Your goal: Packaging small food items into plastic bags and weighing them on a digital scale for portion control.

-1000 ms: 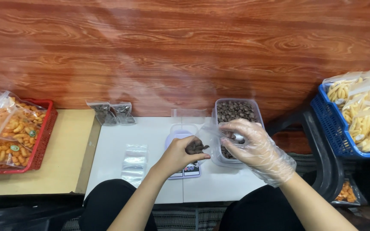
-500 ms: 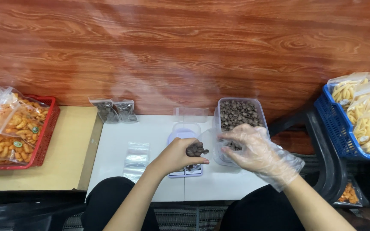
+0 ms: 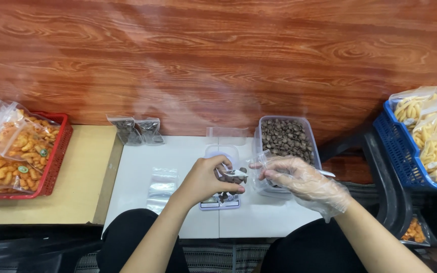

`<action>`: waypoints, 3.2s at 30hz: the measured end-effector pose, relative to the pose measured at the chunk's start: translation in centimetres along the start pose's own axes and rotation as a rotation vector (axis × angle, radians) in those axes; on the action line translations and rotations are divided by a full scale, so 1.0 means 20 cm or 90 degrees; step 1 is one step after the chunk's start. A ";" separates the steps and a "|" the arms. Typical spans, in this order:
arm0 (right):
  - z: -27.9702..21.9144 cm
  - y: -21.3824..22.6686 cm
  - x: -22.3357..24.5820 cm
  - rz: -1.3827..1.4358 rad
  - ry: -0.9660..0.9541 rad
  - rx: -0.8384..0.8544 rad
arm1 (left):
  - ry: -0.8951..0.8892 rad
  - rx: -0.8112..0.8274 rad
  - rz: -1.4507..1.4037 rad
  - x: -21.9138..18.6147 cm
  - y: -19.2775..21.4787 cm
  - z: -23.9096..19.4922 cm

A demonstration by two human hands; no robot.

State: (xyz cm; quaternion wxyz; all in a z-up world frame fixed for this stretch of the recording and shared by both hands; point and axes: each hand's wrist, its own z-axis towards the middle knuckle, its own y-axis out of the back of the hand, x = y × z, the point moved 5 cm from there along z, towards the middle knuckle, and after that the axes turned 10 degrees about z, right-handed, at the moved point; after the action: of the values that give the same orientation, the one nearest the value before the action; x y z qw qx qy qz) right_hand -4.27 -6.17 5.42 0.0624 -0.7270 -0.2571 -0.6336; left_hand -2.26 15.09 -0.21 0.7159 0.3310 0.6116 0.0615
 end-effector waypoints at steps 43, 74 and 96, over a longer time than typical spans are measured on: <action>-0.01 -0.14 -0.12 -0.065 -0.229 0.148 | 0.068 0.018 -0.514 0.18 -0.19 0.01; 0.02 -0.13 0.05 0.142 -0.144 -0.109 | 0.123 -0.085 -0.659 0.13 -0.20 -0.05; 0.01 -0.21 0.13 -0.088 -0.209 0.192 | 0.091 0.035 -0.641 0.03 -0.17 -0.11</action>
State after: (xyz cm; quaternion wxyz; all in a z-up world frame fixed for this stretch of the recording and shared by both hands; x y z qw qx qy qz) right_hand -5.80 -1.63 6.94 0.0844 -0.7832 -0.4051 -0.4641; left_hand -5.24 13.75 -2.69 0.6043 0.0091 0.7441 -0.2847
